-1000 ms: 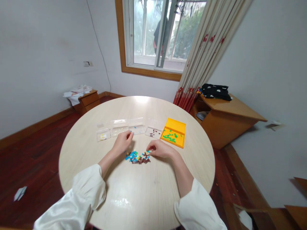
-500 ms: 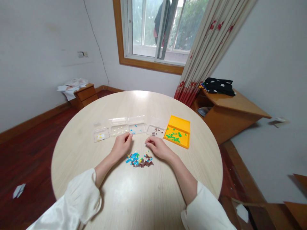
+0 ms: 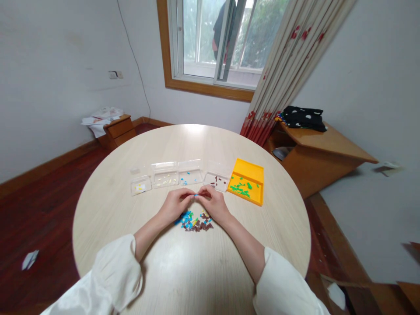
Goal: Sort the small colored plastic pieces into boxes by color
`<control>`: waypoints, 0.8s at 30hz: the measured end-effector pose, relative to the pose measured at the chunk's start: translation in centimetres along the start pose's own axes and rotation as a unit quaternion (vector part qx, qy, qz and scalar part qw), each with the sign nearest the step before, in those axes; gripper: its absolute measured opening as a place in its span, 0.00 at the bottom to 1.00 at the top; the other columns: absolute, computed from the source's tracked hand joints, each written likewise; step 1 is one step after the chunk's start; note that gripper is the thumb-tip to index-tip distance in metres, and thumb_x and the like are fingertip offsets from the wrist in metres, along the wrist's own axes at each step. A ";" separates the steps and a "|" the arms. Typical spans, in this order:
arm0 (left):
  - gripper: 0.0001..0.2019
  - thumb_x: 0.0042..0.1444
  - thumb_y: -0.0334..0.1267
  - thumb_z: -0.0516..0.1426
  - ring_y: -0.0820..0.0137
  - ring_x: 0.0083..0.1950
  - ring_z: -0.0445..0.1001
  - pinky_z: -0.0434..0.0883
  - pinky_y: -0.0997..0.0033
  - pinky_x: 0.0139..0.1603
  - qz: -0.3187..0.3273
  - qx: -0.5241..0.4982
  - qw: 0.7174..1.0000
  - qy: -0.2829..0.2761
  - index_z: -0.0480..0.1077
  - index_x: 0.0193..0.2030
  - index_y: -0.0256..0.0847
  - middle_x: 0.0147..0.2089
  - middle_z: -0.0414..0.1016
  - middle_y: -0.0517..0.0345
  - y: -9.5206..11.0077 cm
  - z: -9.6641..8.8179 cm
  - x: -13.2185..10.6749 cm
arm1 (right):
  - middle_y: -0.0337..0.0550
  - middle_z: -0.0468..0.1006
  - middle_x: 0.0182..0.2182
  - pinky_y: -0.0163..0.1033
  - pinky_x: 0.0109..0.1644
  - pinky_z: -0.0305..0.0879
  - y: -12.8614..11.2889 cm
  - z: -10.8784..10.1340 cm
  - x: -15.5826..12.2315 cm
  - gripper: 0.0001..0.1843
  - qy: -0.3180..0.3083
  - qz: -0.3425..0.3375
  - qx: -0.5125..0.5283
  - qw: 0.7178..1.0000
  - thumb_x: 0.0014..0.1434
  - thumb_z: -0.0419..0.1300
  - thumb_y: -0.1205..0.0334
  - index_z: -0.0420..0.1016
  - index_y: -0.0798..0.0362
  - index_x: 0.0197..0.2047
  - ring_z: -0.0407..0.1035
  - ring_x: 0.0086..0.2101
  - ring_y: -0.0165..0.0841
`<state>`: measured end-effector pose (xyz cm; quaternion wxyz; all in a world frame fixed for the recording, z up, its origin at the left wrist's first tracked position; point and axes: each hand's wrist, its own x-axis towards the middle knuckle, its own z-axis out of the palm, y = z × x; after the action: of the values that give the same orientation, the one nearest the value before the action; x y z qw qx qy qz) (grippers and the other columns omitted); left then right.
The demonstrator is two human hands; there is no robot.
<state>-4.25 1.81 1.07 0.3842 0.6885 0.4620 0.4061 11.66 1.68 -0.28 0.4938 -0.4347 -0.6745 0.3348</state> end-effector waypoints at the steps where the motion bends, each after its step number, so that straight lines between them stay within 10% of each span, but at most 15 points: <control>1: 0.08 0.48 0.38 0.56 0.68 0.33 0.73 0.68 0.71 0.37 -0.006 -0.005 1.000 0.003 0.75 0.30 0.37 0.30 0.78 0.54 0.0 0.0 0.0 | 0.36 0.71 0.25 0.36 0.36 0.68 0.0 0.0 0.0 0.07 0.004 0.002 0.003 1.000 0.50 0.62 0.59 0.67 0.52 0.28 0.68 0.28 0.29; 14: 0.08 0.41 0.38 0.62 0.73 0.26 0.71 0.69 0.72 0.32 -0.085 -0.181 0.976 0.085 0.70 0.27 0.36 0.24 0.72 0.61 0.3 -0.7 0.9 | 0.43 0.78 0.29 0.38 0.39 0.67 -0.2 0.0 -0.2 0.06 -0.046 -0.082 -0.094 0.991 0.56 0.57 0.65 0.75 0.54 0.33 0.70 0.31 0.31; 24: 0.06 0.45 0.27 0.60 0.69 0.35 0.78 0.74 0.64 0.47 -0.199 -0.422 0.874 0.136 0.64 0.27 0.35 0.30 0.78 0.50 0.6 -2.1 1.4 | 0.44 0.75 0.35 0.41 0.47 0.64 -2.2 -0.3 -0.7 0.11 -0.223 -0.130 -0.138 0.956 0.52 0.58 0.72 0.77 0.53 0.38 0.65 0.40 0.34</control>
<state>-5.63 3.32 2.64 0.6445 0.2920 0.4218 0.5670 11.53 0.21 1.46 0.3059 -0.3214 -0.8577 0.2598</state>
